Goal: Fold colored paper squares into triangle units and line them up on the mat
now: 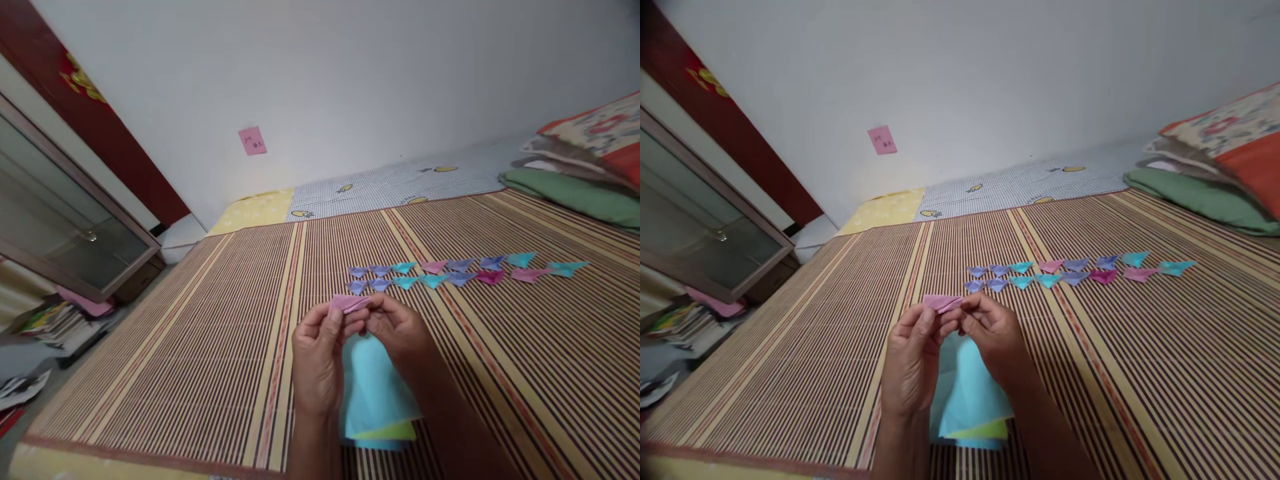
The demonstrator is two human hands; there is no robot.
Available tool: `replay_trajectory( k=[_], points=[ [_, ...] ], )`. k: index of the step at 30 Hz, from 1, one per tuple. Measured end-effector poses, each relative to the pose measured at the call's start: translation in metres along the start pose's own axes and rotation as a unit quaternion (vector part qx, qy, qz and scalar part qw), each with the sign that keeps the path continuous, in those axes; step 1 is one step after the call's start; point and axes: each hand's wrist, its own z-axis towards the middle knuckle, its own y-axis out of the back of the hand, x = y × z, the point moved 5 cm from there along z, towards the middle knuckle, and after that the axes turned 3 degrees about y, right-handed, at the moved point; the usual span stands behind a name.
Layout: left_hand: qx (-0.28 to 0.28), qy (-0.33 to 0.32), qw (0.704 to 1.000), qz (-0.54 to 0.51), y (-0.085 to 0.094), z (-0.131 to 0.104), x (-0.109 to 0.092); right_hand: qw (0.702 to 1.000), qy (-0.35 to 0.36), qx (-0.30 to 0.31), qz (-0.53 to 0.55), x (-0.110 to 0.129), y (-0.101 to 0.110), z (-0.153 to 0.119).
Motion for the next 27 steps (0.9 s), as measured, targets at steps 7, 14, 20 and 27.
replay_trajectory(
  k=[7,14,20,27],
  points=[
    [-0.009,-0.046,0.992,0.116,0.01,-0.001,-0.005,0.992,0.027,-0.011,-0.121,0.034,0.013,-0.001],
    [0.035,-0.138,0.963,0.228,-0.004,-0.009,-0.02,0.991,0.075,0.036,-0.104,0.055,0.003,-0.005],
    [0.045,-0.207,0.935,0.286,-0.003,-0.012,-0.019,0.997,0.046,0.021,-0.063,0.043,0.001,-0.004],
    [-0.02,-0.167,0.945,0.281,0.001,-0.014,-0.015,0.988,0.101,-0.018,-0.112,0.048,0.001,-0.008]
  ],
)
